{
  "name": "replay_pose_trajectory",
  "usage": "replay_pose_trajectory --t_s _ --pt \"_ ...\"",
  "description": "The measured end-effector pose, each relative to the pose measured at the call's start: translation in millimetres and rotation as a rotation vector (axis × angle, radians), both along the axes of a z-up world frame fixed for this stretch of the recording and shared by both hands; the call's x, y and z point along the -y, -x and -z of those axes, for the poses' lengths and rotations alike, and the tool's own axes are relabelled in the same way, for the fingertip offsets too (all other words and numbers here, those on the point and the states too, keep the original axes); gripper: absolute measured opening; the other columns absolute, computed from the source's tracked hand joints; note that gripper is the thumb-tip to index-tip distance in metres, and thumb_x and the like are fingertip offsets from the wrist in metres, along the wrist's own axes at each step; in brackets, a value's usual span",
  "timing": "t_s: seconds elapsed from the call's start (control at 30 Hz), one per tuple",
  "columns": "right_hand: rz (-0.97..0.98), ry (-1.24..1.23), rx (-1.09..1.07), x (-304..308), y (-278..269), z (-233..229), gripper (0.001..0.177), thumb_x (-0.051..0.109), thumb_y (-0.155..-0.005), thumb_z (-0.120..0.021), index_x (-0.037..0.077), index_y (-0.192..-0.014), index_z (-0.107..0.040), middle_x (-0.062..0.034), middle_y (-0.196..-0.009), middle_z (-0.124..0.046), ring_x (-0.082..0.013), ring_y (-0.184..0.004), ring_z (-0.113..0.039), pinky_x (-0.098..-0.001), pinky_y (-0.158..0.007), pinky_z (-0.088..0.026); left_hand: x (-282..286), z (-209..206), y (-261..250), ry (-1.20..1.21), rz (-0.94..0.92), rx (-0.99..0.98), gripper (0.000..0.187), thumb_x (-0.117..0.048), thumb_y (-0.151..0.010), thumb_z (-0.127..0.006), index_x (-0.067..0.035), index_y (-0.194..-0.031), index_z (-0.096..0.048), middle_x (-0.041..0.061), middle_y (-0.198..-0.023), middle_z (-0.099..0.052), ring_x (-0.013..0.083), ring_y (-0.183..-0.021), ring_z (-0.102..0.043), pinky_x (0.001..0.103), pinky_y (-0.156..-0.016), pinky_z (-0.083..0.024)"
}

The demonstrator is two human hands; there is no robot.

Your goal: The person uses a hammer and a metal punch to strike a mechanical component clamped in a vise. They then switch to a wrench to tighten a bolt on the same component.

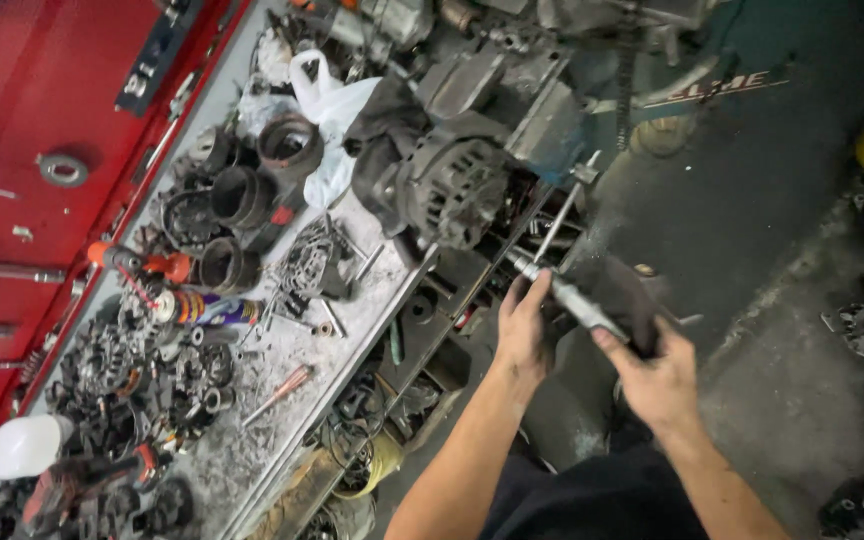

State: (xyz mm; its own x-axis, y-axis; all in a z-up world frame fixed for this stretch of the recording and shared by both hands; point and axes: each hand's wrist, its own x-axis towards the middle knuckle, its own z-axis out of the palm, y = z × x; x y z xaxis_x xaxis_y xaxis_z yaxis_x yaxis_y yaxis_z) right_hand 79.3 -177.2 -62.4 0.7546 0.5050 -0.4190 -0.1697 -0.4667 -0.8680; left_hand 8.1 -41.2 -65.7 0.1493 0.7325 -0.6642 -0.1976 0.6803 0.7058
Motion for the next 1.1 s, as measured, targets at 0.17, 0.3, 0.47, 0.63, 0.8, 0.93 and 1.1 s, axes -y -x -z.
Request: replay_pose_trajectory --t_s 0.17,0.3,0.47,0.63,0.8,0.93,1.1 --pt "-0.033 -0.114 -0.081 -14 0 0 0.029 0.030 -0.077 -0.092 0.010 -0.090 -0.076 -0.0145 -0.072 -0.071 -0.0250 -0.072 -0.068 -0.0390 -0.066 -0.051 -8 2 9 -0.030 0.026 -0.119 0.095 -0.038 -0.086 -0.088 -0.004 -0.157 -0.037 0.029 -0.136 -0.057 0.0422 -0.110 -0.066 0.057 -0.084 -0.057" --pt "-0.038 -0.236 -0.145 -28 8 -3 0.023 0.027 -0.080 -0.089 0.011 -0.083 -0.073 -0.0057 -0.065 -0.062 -0.0175 -0.067 -0.058 -0.0315 -0.060 -0.045 -19 -7 13 -0.077 0.017 -0.173 0.098 -0.040 -0.083 -0.089 -0.005 -0.158 -0.036 0.031 -0.141 -0.056 0.0470 -0.115 -0.065 0.062 -0.088 -0.056" --pt "-0.029 -0.284 -0.241 -35 12 -2 0.023 0.028 -0.078 -0.091 0.012 -0.082 -0.074 -0.0033 -0.062 -0.062 -0.0156 -0.062 -0.057 -0.0288 -0.056 -0.043 -47 39 45 -0.108 0.015 -0.254 0.104 -0.037 -0.082 -0.091 -0.002 -0.159 -0.032 0.033 -0.139 -0.056 0.0477 -0.113 -0.066 0.060 -0.086 -0.057" --pt "0.037 -0.279 -0.308 -35 23 14 0.023 0.025 -0.077 -0.090 0.008 -0.088 -0.078 -0.0101 -0.066 -0.066 -0.0186 -0.066 -0.057 -0.0312 -0.060 -0.044 -32 -5 30 -0.139 0.060 -0.317 0.097 -0.036 -0.079 -0.091 -0.001 -0.154 -0.041 0.032 -0.136 -0.059 0.0489 -0.117 -0.063 0.062 -0.093 -0.054" --pt "0.081 -0.334 -0.323 -47 33 13 0.018 0.028 -0.079 -0.089 0.016 -0.085 -0.077 -0.0007 -0.065 -0.065 -0.0126 -0.064 -0.059 -0.0270 -0.059 -0.045 -37 -23 30 -0.187 0.078 -0.345 0.100 -0.033 -0.079 -0.090 -0.002 -0.157 -0.036 0.032 -0.135 -0.058 0.0487 -0.115 -0.063 0.064 -0.091 -0.053" --pt "0.087 -0.304 -0.286 -53 33 13 0.027 0.033 -0.077 -0.091 0.014 -0.075 -0.072 -0.0030 -0.058 -0.059 -0.0150 -0.059 -0.056 -0.0290 -0.058 -0.045 -50 -7 37 -0.184 0.055 -0.293 0.103 -0.031 -0.077 -0.092 0.000 -0.157 -0.034 0.033 -0.135 -0.057 0.0477 -0.116 -0.062 0.065 -0.090 -0.053" --pt "0.156 -0.317 -0.229 -55 29 12 0.034 0.041 -0.080 -0.090 0.017 -0.069 -0.069 0.0009 -0.054 -0.055 -0.0120 -0.056 -0.054 -0.0284 -0.056 -0.045 -50 2 38 -0.203 0.065 -0.194 0.108 -0.033 -0.073 -0.096 0.000 -0.155 -0.034 0.033 -0.134 -0.057 0.0500 -0.117 -0.064 0.065 -0.093 -0.056"
